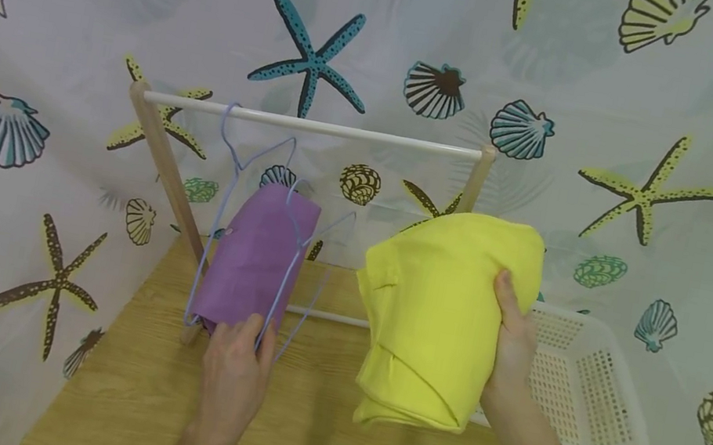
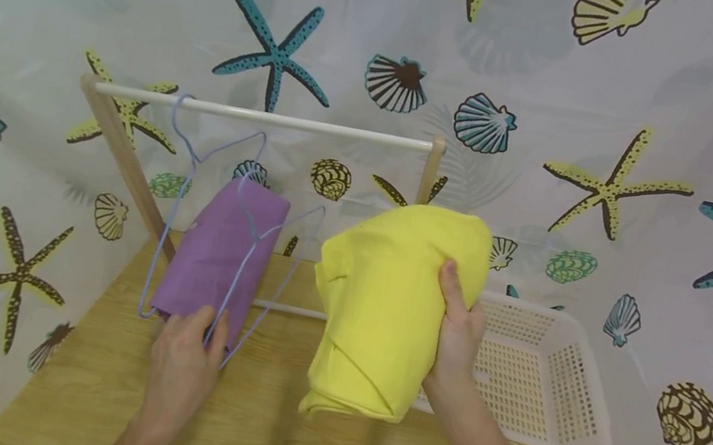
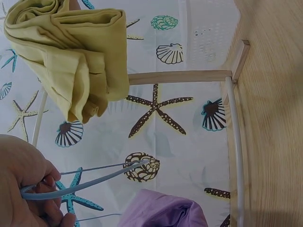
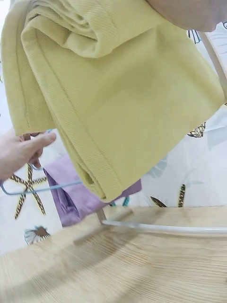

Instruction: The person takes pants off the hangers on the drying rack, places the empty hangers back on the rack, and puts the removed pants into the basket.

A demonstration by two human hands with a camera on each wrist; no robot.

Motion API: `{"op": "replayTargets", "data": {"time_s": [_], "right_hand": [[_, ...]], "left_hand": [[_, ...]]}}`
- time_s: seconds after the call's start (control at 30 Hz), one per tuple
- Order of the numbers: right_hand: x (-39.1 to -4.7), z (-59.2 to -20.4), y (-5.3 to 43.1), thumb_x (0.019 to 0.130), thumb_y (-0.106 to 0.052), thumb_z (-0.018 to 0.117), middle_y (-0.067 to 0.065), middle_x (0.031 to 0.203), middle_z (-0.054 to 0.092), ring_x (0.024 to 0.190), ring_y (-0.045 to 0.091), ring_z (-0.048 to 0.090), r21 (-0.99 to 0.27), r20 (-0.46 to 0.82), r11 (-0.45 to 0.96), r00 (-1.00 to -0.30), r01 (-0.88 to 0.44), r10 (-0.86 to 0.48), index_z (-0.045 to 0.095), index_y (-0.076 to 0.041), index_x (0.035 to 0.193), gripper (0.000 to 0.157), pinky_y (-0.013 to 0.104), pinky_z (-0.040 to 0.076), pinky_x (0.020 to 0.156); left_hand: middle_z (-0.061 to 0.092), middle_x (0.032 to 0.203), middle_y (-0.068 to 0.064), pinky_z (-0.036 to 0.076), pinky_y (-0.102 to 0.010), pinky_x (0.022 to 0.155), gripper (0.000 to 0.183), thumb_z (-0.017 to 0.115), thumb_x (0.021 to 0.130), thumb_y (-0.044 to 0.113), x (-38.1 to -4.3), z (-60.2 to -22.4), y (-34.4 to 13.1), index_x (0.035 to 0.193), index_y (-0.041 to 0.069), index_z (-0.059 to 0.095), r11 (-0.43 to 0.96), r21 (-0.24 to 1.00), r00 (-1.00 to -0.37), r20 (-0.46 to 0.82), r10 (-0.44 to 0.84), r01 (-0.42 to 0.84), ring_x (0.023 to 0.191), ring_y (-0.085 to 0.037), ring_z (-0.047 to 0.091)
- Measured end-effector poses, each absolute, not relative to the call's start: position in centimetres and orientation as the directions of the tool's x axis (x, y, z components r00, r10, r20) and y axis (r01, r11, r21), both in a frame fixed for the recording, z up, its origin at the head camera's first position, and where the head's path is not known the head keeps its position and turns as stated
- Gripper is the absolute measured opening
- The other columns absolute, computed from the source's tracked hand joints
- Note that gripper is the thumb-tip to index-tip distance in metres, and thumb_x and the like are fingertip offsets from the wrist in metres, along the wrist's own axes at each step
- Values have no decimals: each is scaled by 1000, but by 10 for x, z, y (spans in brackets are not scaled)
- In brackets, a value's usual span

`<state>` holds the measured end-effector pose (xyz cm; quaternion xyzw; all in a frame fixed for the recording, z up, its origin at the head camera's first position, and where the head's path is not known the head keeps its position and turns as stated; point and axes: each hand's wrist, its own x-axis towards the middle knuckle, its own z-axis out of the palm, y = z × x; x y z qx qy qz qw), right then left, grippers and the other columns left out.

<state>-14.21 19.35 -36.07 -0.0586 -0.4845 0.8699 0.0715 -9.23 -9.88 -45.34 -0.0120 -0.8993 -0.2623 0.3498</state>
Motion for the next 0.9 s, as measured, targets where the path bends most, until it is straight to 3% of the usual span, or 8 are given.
{"op": "replayTargets", "data": {"time_s": [0.3,0.53,0.9], "right_hand": [[-134,-364,220,105,-41,62,-9,87,74,76,7,75,-929,-80,-368,-990,34,113,55,-16,111,27,23,62,68],[-128,-361,246,102,-43,68,-11,85,75,74,8,76,-956,-191,-252,-972,152,139,56,-17,111,30,26,63,68],[-122,-362,268,103,-40,67,-10,82,75,70,9,75,-983,-162,-116,-975,145,151,57,-17,108,26,28,62,63]], "left_hand": [[52,59,-4,32,-24,56,30,77,89,0,-92,-452,-101,71,7,54,870,451,-764,627,-150,199,59,-13,38],[49,58,-3,31,-24,58,35,76,90,2,-91,-452,-100,69,9,49,866,460,-774,614,-152,195,60,-12,36],[52,58,-3,30,-24,57,31,79,86,0,-88,-454,-103,71,7,53,878,424,-740,660,-130,224,59,-11,36]]}}
